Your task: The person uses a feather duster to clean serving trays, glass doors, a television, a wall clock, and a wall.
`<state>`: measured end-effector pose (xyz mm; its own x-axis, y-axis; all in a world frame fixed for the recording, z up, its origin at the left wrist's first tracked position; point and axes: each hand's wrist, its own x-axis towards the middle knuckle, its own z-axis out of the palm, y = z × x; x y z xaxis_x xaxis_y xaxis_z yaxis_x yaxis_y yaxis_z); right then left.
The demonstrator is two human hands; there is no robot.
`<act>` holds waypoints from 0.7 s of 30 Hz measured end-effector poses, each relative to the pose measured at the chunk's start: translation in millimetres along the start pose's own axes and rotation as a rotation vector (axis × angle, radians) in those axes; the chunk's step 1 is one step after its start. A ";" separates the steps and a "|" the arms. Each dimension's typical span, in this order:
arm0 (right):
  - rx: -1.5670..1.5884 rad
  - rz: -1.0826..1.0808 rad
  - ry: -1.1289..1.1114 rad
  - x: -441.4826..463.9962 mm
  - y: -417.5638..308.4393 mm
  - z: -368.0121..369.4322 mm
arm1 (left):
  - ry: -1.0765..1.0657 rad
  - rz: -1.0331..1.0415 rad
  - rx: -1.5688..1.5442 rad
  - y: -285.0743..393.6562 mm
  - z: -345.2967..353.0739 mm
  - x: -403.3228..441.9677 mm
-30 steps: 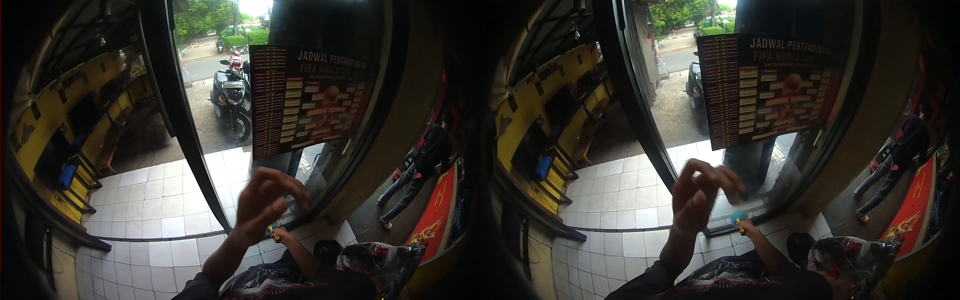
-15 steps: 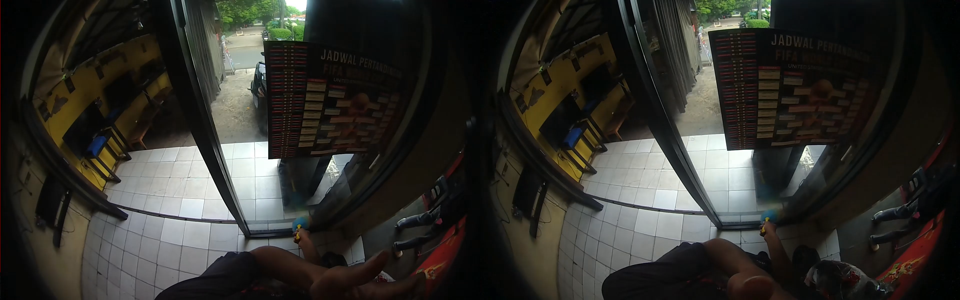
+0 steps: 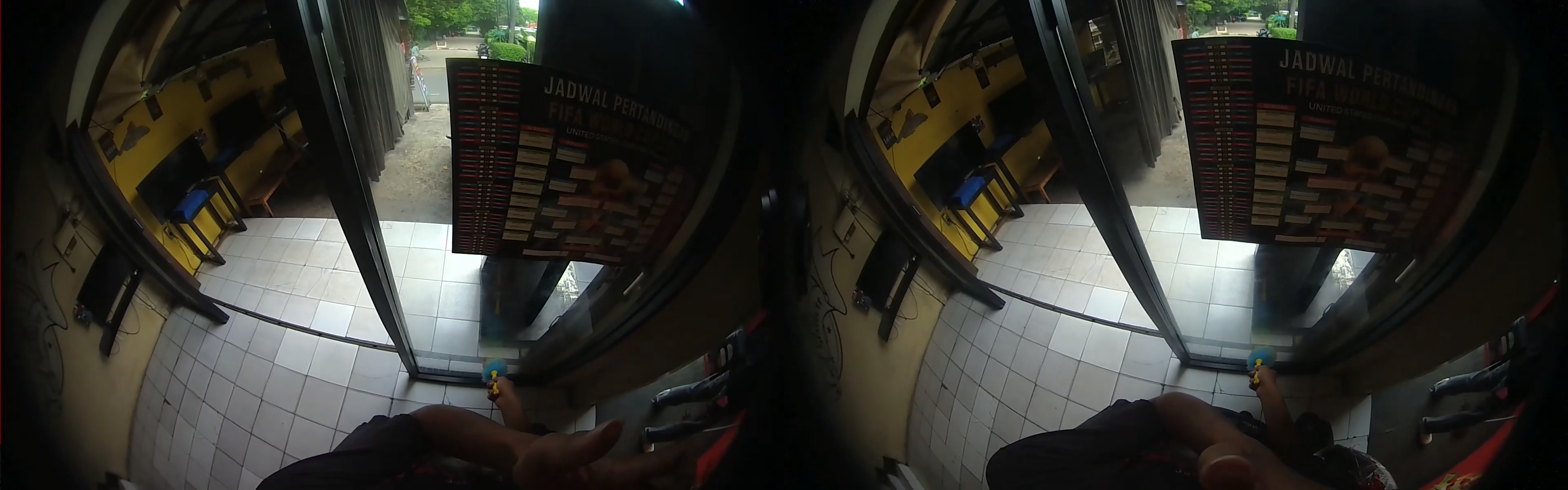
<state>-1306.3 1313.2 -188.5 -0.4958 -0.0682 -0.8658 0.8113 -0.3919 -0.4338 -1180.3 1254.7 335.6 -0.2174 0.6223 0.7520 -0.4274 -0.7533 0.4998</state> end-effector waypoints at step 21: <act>-0.225 0.133 -0.255 23.1 21.2 -2.1 | 0.144 -0.095 0.324 -33.6 -16.9 83.3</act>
<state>-1299.9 1305.2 -218.2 -0.4201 -0.3430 -0.8402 0.9075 -0.1541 -0.3908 -1198.9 1335.5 374.2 -0.3214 0.6989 0.6389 -0.1561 -0.7046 0.6922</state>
